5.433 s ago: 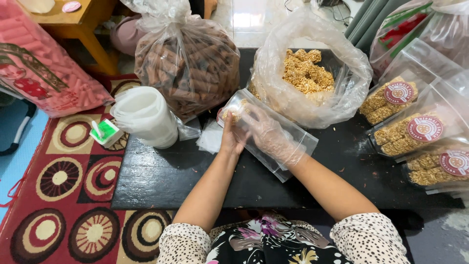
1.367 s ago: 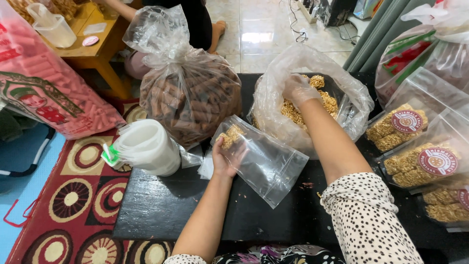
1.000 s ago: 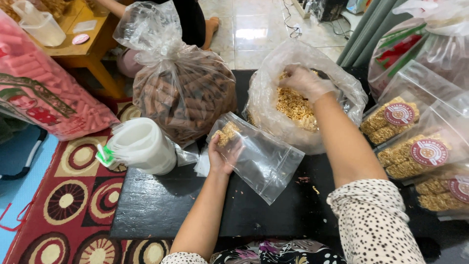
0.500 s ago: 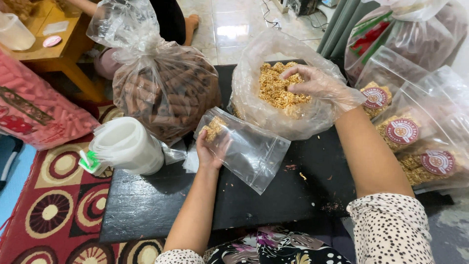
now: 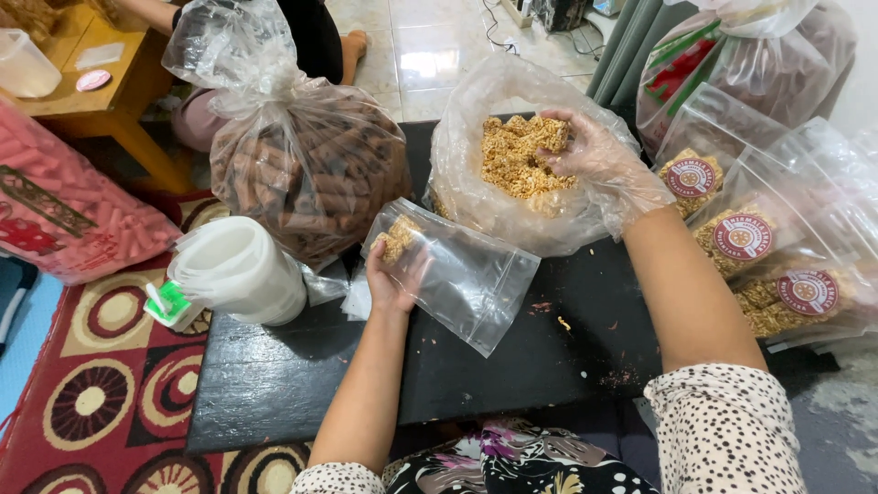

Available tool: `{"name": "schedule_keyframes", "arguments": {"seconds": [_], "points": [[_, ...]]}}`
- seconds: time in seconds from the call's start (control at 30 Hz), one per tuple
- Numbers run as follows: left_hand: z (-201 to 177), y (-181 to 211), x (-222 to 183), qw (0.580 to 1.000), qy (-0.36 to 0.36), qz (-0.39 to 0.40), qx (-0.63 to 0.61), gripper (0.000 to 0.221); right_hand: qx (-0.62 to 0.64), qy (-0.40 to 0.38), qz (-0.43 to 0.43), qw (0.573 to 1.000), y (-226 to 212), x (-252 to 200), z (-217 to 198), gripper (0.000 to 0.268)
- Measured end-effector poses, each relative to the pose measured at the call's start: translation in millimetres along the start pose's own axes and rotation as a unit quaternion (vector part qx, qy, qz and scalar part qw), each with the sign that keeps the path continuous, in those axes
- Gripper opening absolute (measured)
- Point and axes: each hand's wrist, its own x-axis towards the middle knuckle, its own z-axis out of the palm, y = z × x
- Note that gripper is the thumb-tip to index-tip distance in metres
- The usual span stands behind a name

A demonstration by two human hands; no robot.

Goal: The person packs rectangular snack bars into clear plastic bags. They pick up the bars from a large bulk bag and place them into smaller individual bags held in their left hand, arranging them neatly inside.

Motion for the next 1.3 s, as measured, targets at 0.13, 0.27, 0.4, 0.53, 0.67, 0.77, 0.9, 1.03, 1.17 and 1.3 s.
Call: {"name": "schedule_keyframes", "arguments": {"seconds": [0.13, 0.27, 0.4, 0.53, 0.67, 0.77, 0.9, 1.03, 1.17, 1.3], "points": [[-2, -1, 1, 1.000, -0.001, 0.004, -0.004, 0.046, -0.007, 0.025, -0.021, 0.999, 9, 8, -1, 0.095], [-4, -1, 5, 1.000, -0.002, 0.003, -0.003, 0.047, 0.002, 0.031, -0.015, 0.999, 19, 13, 0, 0.097], [-9, -1, 10, 1.000, -0.003, 0.002, -0.002, 0.048, 0.007, 0.034, -0.018, 0.999, 5, 10, 17, 0.104], [-2, 0, 2, 1.000, -0.005, -0.001, -0.006, 0.046, -0.016, 0.024, -0.029, 0.999, 12, 12, 15, 0.106], [-5, -1, 5, 1.000, -0.006, 0.002, -0.006, 0.046, 0.064, 0.023, -0.018, 0.998, 13, 6, 14, 0.097], [-8, -2, 6, 1.000, -0.006, -0.001, -0.005, 0.046, 0.091, 0.032, -0.008, 0.995, 11, 1, 11, 0.092], [-4, -1, 4, 1.000, -0.007, 0.002, -0.008, 0.046, 0.085, 0.042, -0.018, 0.995, 18, 5, 3, 0.099], [-5, -1, 2, 1.000, -0.010, 0.005, -0.002, 0.046, 0.063, 0.069, -0.025, 0.995, 16, 2, 14, 0.098], [-3, 1, 1, 1.000, -0.013, 0.003, -0.006, 0.046, -0.015, 0.102, -0.022, 0.994, 9, -4, 33, 0.105], [-3, 0, 2, 1.000, -0.012, 0.001, -0.006, 0.046, -0.021, 0.088, -0.001, 0.996, 11, -5, 36, 0.107]]}}
